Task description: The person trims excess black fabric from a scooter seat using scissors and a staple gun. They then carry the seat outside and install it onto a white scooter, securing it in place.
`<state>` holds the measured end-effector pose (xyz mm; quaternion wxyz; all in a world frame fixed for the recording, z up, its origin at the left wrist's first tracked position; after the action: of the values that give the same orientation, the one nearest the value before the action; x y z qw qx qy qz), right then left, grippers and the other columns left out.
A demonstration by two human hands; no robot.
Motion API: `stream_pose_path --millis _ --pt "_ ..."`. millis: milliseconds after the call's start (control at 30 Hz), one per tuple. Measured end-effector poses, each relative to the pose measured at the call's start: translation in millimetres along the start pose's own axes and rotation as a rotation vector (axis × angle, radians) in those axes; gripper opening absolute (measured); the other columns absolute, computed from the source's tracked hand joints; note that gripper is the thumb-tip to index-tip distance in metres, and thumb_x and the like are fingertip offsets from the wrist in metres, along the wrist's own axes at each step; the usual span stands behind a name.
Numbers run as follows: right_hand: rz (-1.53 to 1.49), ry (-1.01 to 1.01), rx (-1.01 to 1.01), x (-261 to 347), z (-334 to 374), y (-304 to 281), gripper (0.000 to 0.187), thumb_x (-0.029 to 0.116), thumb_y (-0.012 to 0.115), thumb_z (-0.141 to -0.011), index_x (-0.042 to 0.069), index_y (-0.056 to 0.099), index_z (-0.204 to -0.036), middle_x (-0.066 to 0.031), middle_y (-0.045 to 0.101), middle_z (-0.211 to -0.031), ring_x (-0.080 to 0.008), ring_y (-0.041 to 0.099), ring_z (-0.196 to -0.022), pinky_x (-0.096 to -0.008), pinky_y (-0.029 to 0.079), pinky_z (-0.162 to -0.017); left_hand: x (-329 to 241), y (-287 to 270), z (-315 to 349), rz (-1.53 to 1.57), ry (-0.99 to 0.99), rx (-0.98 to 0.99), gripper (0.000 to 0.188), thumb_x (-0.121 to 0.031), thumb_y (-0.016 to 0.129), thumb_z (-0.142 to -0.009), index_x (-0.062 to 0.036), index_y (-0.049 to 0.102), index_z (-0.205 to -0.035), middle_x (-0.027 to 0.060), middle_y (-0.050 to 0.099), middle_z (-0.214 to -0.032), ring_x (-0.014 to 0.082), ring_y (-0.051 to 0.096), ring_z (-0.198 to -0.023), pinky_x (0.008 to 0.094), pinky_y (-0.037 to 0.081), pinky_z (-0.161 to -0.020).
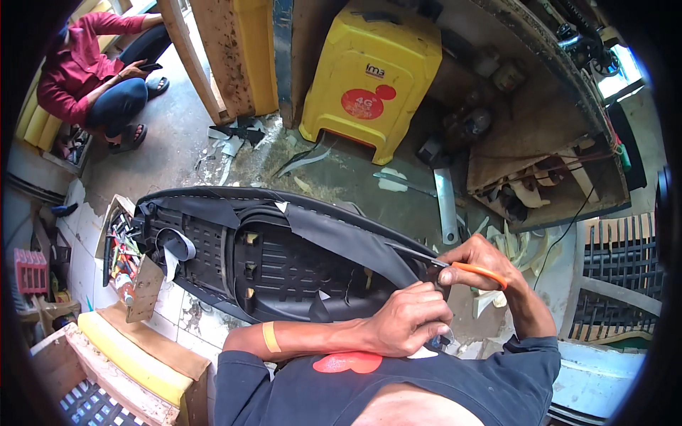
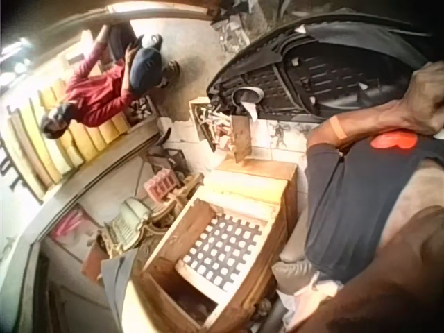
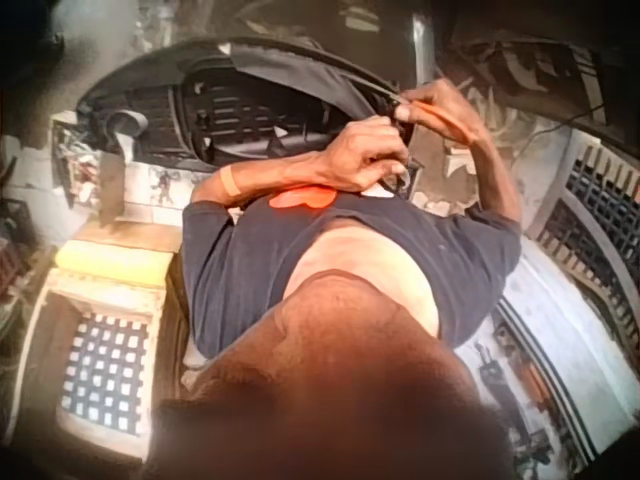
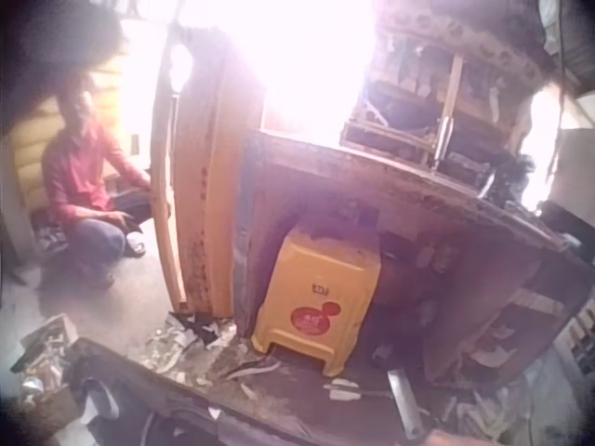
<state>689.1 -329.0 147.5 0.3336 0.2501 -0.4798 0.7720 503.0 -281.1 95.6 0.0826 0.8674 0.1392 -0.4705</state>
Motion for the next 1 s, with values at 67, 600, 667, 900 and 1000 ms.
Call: stream_pose_path --millis 67,600,667,900,1000 --pt "0.033 0.01 0.033 -2 4 1 0.058 0.058 0.068 -0.093 0.001 0.077 -0.098 -0.0092 0.061 -0.062 -0.013 0.05 -0.054 -0.034 0.043 -0.052 0 4 4 0.032 -0.011 0.028 0.015 -0.01 0.077 -0.082 -0.0048 0.065 -0.089 0.0066 0.052 -0.072 0.0269 0.05 -0.069 0.0385 0.039 -0.068" --pt "-0.077 -0.56 -0.629 52 -106 30 0.035 0.019 0.079 -0.087 0.0 0.07 -0.115 -0.0054 0.06 -0.071 -0.009 0.049 -0.056 -0.0269 0.042 -0.055 -15 -52 23 -0.261 -0.358 0.238 0.015 -0.015 0.071 -0.089 -0.0024 0.064 -0.09 0.0134 0.065 -0.084 0.0321 0.061 -0.079 0.0433 0.048 -0.071" --pt "-0.355 -0.324 -0.619 23 -105 40 0.034 0.018 0.073 -0.091 -0.001 0.068 -0.119 -0.0029 0.063 -0.078 -0.009 0.055 -0.061 -0.0256 0.046 -0.059 -14 -91 47 -0.83 -0.338 -0.27 0.017 -0.017 0.073 -0.087 -0.0028 0.064 -0.09 0.0137 0.064 -0.085 0.0326 0.062 -0.084 0.0419 0.048 -0.075" --pt "-1.187 -0.234 -0.668 -35 -117 65 0.041 0.025 0.066 -0.097 -0.002 0.057 -0.127 -0.0044 0.058 -0.08 -0.0127 0.058 -0.074 -0.0295 0.052 -0.07 -55 -166 144 -1.846 -0.905 -1.078 0.054 -0.016 0.069 -0.087 -0.0088 0.052 -0.138 0.02 0.041 -0.148 0.0418 0.038 -0.14 0.0527 0.026 -0.117" --pt "-1.266 -0.15 -0.523 -39 -122 72 0.04 0.028 0.067 -0.096 -0.001 0.058 -0.122 -0.0037 0.057 -0.077 -0.0116 0.055 -0.072 -0.0267 0.045 -0.066 -30 -198 230 -0.556 -0.514 -1.799 0.051 -0.012 0.068 -0.093 -0.0035 0.049 -0.14 0.0164 0.041 -0.148 0.0301 0.044 -0.135 0.0391 0.034 -0.114"
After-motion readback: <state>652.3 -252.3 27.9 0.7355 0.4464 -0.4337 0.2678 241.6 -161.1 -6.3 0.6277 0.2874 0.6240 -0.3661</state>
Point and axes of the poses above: each hand's wrist, its own z-axis away from the middle knuckle, its own y-axis out of the palm, x = y × z, the point moved 3 cm from there along -z, towards the middle knuckle
